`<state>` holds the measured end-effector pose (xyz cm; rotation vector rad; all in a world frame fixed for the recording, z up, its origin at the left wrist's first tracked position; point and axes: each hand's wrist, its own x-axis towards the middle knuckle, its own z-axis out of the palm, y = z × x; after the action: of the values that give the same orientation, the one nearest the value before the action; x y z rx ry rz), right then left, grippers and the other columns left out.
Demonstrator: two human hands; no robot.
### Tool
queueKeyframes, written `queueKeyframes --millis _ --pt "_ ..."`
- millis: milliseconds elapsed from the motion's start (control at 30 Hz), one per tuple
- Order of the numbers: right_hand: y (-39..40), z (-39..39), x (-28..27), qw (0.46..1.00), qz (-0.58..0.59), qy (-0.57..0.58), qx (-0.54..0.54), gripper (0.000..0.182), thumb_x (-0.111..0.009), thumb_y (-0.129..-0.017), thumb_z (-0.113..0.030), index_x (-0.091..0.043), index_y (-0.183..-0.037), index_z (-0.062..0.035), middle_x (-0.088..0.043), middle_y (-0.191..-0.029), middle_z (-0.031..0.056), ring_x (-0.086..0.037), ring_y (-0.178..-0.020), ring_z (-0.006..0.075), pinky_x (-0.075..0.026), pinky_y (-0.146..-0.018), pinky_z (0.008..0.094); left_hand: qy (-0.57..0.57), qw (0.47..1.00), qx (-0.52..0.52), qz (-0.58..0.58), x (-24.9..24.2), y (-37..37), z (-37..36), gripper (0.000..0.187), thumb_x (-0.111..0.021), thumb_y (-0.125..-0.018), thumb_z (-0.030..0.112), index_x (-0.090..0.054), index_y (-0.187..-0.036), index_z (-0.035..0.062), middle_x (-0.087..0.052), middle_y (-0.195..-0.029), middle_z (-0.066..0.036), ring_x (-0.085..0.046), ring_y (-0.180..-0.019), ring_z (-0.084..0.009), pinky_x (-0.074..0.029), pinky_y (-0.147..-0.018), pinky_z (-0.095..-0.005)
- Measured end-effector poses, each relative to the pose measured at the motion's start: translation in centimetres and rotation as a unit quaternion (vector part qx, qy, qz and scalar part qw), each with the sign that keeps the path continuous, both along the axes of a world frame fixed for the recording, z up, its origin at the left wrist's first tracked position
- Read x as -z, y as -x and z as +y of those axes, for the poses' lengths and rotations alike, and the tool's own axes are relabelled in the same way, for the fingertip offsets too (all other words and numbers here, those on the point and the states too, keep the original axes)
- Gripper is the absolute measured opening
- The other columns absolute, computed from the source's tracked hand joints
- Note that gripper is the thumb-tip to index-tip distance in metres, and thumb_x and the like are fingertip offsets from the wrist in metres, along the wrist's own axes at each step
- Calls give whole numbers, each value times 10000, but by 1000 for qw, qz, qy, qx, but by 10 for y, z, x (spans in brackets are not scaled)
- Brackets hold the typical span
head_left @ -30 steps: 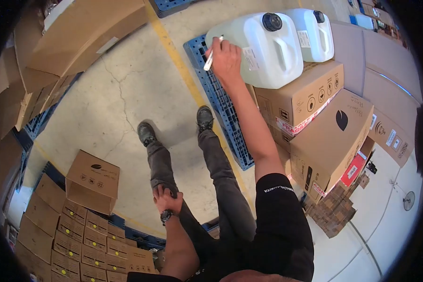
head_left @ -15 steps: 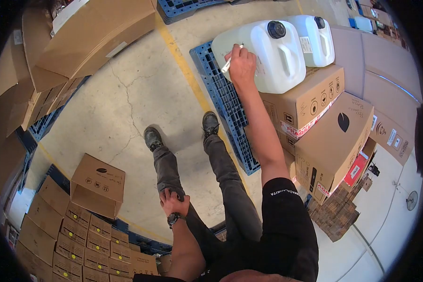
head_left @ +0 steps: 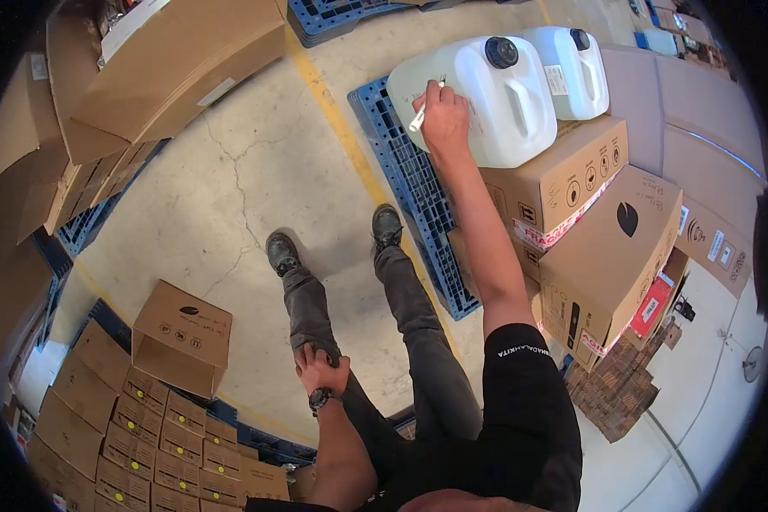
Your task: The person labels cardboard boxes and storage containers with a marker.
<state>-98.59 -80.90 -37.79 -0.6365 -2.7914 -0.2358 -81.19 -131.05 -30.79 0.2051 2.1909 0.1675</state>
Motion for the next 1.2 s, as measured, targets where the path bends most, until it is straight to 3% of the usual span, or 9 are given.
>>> queueKeyframes --millis 167,233,733,833,967,1067,1167,1200 --pt "-11 3 0 999 -24 -31 -11 188 -665 -809 -200 -579 -869 -45 -570 -748 116 -582 -646 288 -462 -653 409 3 1000 4 0 -2 -1 2 424 -677 -659 367 -707 -870 0 -528 -1383 -203 -379 -1345 -410 -394 -1045 -589" --pt "-12 3 0 998 19 -34 -46 201 -669 -797 -197 -585 -885 -38 -560 -743 115 -566 -657 283 -459 -667 402 4 1000 3 -5 -1 0 4 429 -678 -661 372 -709 -874 0 -524 -1389 -205 -377 -1346 -409 -390 -1052 -585" --pt "-20 1 -5 1000 -12 -3 -29 207 -703 -787 -179 -602 -866 -17 -579 -734 128 -611 -730 312 -478 -677 405 -3 1000 13 6 0 -5 4 423 -687 -668 394 -710 -857 17 -538 -1373 -185 -379 -1352 -415 -385 -1058 -584" --pt "-23 1 0 998 -37 36 -38 357 -696 -798 -229 -673 -1065 6 -658 -804 142 -618 -747 297 -449 -797 449 8 1000 27 -4 -3 -2 9 408 -686 -675 393 -704 -831 16 -533 -1386 -189 -396 -1339 -424 -396 -1045 -582" --pt "-13 7 -46 994 45 84 -57 333 -677 -802 -169 -663 -1094 -10 -644 -819 147 -618 -729 303 -489 -729 414 24 998 51 -8 2 -4 9 410 -674 -691 407 -706 -817 19 -542 -1376 -206 -391 -1350 -424 -405 -1035 -583" --pt "-21 41 -84 973 198 72 -90 385 -707 -767 -73 -651 -1146 -40 -640 -826 139 -629 -754 311 -524 -689 415 24 998 62 6 2 -2 13 411 -674 -690 404 -705 -821 16 -530 -1392 -203 -391 -1350 -420 -411 -1032 -576" --pt "-45 99 -113 929 333 162 -3 228 -673 -857 -73 -677 -1083 -44 -671 -872 148 -664 -764 293 -530 -708 385 44 995 82 -21 -7 10 28 435 -659 -715 418 -711 -878 18 -515 -1420 -192 -380 -1365 -409 -400 -1061 -557" --pt "-54 127 -115 925 366 103 6 179 -667 -874 -65 -689 -1048 -26 -671 -863 141 -663 -755 270 -529 -697 365 63 993 93 -43 -10 14 32 459 -650 -734 424 -715 -932 15 -503 -1442 -188 -364 -1385 -399 -397 -1078 -548"
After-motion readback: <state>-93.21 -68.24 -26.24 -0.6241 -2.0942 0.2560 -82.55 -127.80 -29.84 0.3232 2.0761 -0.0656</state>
